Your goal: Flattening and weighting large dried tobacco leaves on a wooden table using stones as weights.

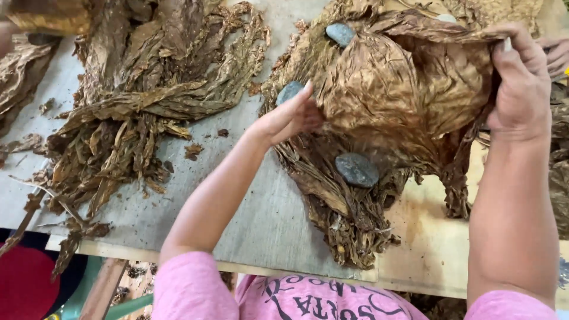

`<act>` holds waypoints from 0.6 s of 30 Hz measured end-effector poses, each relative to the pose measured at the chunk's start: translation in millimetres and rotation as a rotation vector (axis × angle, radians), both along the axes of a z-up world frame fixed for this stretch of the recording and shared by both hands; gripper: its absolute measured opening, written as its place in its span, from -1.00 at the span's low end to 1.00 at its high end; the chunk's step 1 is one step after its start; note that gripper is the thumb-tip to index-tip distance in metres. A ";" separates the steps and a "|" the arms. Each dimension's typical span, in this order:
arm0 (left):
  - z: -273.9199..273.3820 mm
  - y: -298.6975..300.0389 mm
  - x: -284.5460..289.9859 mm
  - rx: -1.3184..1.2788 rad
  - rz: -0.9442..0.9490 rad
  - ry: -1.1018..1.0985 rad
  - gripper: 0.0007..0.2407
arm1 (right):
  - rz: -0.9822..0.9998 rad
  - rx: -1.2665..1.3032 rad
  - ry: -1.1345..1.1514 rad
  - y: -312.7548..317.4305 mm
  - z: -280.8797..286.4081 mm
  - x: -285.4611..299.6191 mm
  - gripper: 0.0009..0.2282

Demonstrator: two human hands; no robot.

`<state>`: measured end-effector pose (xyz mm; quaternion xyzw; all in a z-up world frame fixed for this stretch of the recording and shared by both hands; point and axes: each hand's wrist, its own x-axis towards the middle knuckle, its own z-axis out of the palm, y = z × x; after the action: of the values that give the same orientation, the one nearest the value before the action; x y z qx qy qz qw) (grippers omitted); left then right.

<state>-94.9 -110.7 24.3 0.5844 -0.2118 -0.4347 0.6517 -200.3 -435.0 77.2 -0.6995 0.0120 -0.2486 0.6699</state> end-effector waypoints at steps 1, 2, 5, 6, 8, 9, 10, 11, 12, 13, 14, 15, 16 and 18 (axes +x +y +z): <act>4.7 -10.4 3.5 -0.099 0.091 0.053 -0.04 | 0.013 -0.049 0.003 3.9 3.7 -3.8 -0.85; 7.0 -22.8 11.4 -0.101 0.092 0.051 -0.04 | 0.014 -0.052 0.001 7.2 5.1 -5.3 -0.85; 15.0 -53.9 28.7 -0.142 0.118 0.035 -0.25 | 0.002 -0.016 0.048 11.3 3.9 -12.8 -0.85; 21.5 -58.9 33.2 -0.175 0.179 -0.036 -0.17 | 0.013 0.006 0.048 9.3 2.3 -13.3 -0.85; 33.1 -65.2 37.4 -0.208 0.229 -0.112 -0.09 | 0.014 0.030 0.041 7.5 1.5 -13.7 -0.84; 37.2 -65.9 36.9 -0.305 0.237 -0.159 -0.38 | -0.044 0.028 0.085 7.9 2.2 -13.2 -0.88; 41.3 -66.9 36.4 -0.404 0.245 -0.204 -0.67 | -0.102 0.027 0.129 8.0 2.9 -12.8 -0.91; 37.8 -71.5 37.8 -0.400 0.239 -0.203 -0.67 | -0.108 0.032 0.129 15.0 9.2 -13.1 -0.91; 34.2 -76.1 39.1 -0.330 0.365 -0.166 -0.51 | -0.209 -0.363 0.224 21.8 15.4 -13.3 -0.86; 29.9 -79.8 40.0 -0.256 0.491 -0.126 -0.34 | -0.303 -0.760 0.322 29.1 21.0 -13.3 -0.79; 22.6 -81.4 41.5 -0.250 0.487 -0.125 -0.34 | -0.305 -0.754 0.327 40.0 20.1 -9.5 -0.79; 17.3 -84.8 44.4 -0.313 0.463 -0.124 -0.47 | -0.223 -0.826 0.114 49.5 21.4 -4.5 -0.81; 12.1 -88.0 47.3 -0.375 0.439 -0.124 -0.59 | -0.135 -0.890 -0.098 59.1 22.9 0.6 -0.74; 13.3 -90.0 46.5 -0.414 0.403 -0.090 -0.60 | -0.058 -0.914 -0.024 87.8 44.9 6.4 -0.53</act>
<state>-48.4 -200.6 37.6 0.4878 -0.2043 -0.2175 0.8204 -193.9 -347.3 122.1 -0.9197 -0.0872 -0.2550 0.2854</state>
